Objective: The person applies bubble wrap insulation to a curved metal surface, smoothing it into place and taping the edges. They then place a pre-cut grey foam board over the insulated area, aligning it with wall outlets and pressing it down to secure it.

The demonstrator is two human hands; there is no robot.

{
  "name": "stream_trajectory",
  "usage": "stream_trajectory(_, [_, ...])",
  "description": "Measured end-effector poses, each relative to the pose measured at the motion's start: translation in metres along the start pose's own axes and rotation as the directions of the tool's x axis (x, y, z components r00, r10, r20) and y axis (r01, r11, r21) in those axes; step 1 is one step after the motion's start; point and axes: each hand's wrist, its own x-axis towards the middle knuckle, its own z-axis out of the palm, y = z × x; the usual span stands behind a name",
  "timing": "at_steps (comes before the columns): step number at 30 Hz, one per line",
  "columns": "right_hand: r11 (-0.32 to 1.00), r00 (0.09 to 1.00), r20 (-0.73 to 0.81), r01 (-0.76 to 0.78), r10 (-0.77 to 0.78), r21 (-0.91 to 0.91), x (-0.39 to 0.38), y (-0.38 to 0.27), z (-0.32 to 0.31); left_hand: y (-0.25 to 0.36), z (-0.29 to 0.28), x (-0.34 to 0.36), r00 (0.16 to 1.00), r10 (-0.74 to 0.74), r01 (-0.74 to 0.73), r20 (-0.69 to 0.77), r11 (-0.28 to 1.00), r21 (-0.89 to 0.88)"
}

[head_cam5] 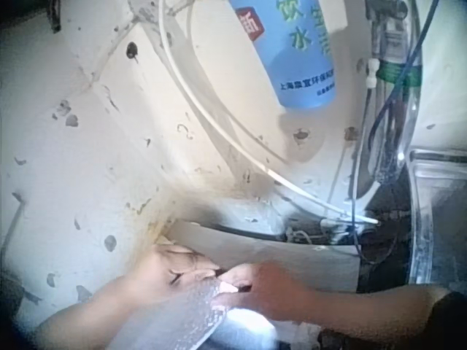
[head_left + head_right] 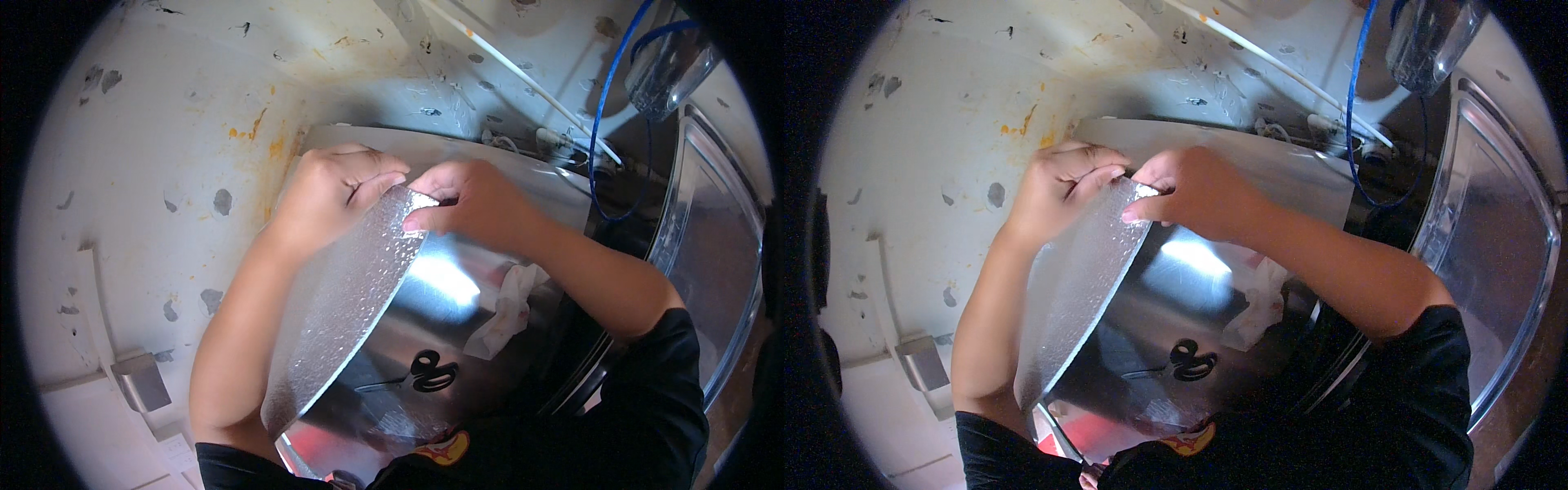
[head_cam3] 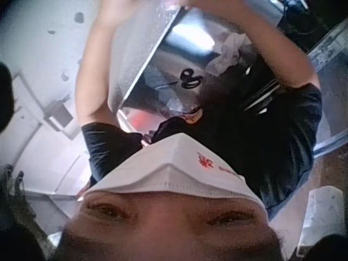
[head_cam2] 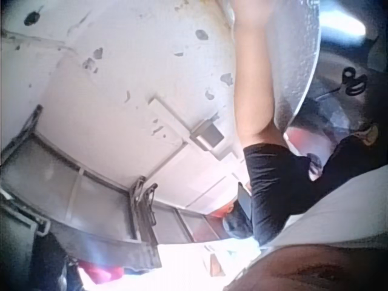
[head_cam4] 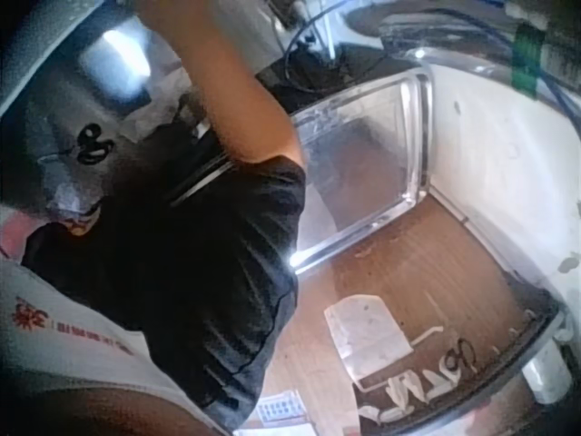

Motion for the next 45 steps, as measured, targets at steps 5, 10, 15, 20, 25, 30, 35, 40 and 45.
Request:
stream_trajectory(5, [0.997, 0.998, -0.006, -0.058, 0.058, -0.048, 0.001, 0.003, 0.002, 0.004, -0.002, -0.007, 0.976, -0.079, 0.122, 0.204, 0.971, -0.205])
stream_trajectory(10, [0.999, 0.999, 0.010, 0.034, -0.034, 0.024, -0.003, 0.001, 0.007, 0.010, -0.010, -0.006, 0.971, -0.169, 0.207, 0.171, 0.950, -0.233])
stream_trajectory(15, [0.951, 0.977, -0.087, 0.211, -0.196, 0.227, -0.005, 0.012, 0.010, 0.007, -0.002, -0.008, 0.977, -0.190, 0.155, -0.096, 0.945, -0.289])
stream_trajectory(20, [0.983, 0.990, -0.044, 0.137, -0.133, 0.124, -0.004, 0.013, 0.000, 0.007, 0.009, -0.006, 0.983, -0.050, 0.028, -0.177, 0.992, -0.123])
stream_trajectory(25, [0.991, 0.992, -0.083, 0.107, -0.100, 0.081, -0.008, 0.003, -0.001, 0.011, 0.008, 0.003, 0.927, 0.340, -0.300, -0.155, 0.925, 0.233])
stream_trajectory(30, [0.994, 0.990, -0.106, 0.096, -0.090, 0.055, -0.009, 0.000, 0.000, 0.021, -0.002, 0.009, 0.913, 0.408, -0.378, -0.005, 0.850, 0.368])
stream_trajectory(35, [0.994, 0.998, -0.060, 0.024, -0.018, 0.109, -0.008, 0.000, 0.003, 0.044, -0.011, 0.009, 0.931, 0.248, -0.355, 0.268, 0.788, 0.503])
stream_trajectory(40, [0.956, 0.999, -0.033, 0.008, 0.001, 0.293, -0.009, -0.001, 0.015, 0.032, -0.011, -0.001, 0.954, 0.279, -0.301, 0.115, 0.888, 0.349])
stream_trajectory(45, [0.846, 0.990, -0.117, 0.123, -0.072, 0.519, -0.005, 0.009, 0.038, 0.018, 0.005, -0.013, 0.982, 0.153, -0.122, -0.109, 0.961, 0.249])
